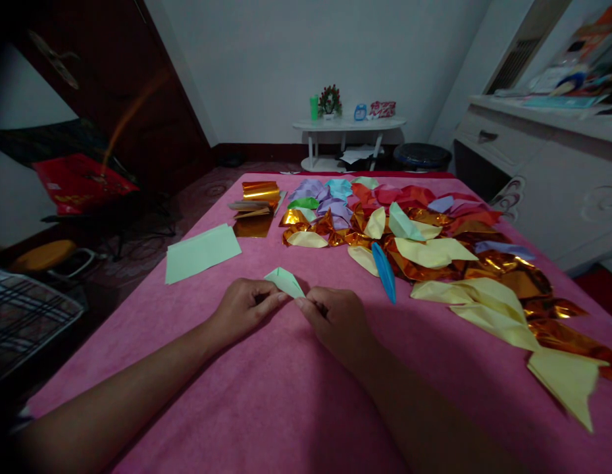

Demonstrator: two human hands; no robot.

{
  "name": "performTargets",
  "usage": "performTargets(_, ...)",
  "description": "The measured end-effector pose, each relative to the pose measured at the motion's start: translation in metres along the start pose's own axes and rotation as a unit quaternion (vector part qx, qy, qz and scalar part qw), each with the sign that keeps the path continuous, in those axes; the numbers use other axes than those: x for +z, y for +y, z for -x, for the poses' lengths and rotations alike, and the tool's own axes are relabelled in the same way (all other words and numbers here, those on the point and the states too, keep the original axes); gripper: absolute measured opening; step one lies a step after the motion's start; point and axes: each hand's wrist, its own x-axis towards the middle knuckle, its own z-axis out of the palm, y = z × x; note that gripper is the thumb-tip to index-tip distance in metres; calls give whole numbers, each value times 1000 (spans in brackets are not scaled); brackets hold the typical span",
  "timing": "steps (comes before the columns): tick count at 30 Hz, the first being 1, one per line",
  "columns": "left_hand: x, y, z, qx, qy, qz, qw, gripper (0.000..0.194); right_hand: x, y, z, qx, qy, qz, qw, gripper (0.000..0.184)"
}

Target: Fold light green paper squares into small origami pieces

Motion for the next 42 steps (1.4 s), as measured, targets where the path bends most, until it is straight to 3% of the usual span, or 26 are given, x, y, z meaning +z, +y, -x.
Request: performTargets(42,1,0,1,7,5,-11,1000,45,0,-1,-3,-6,-16,23,1000,37)
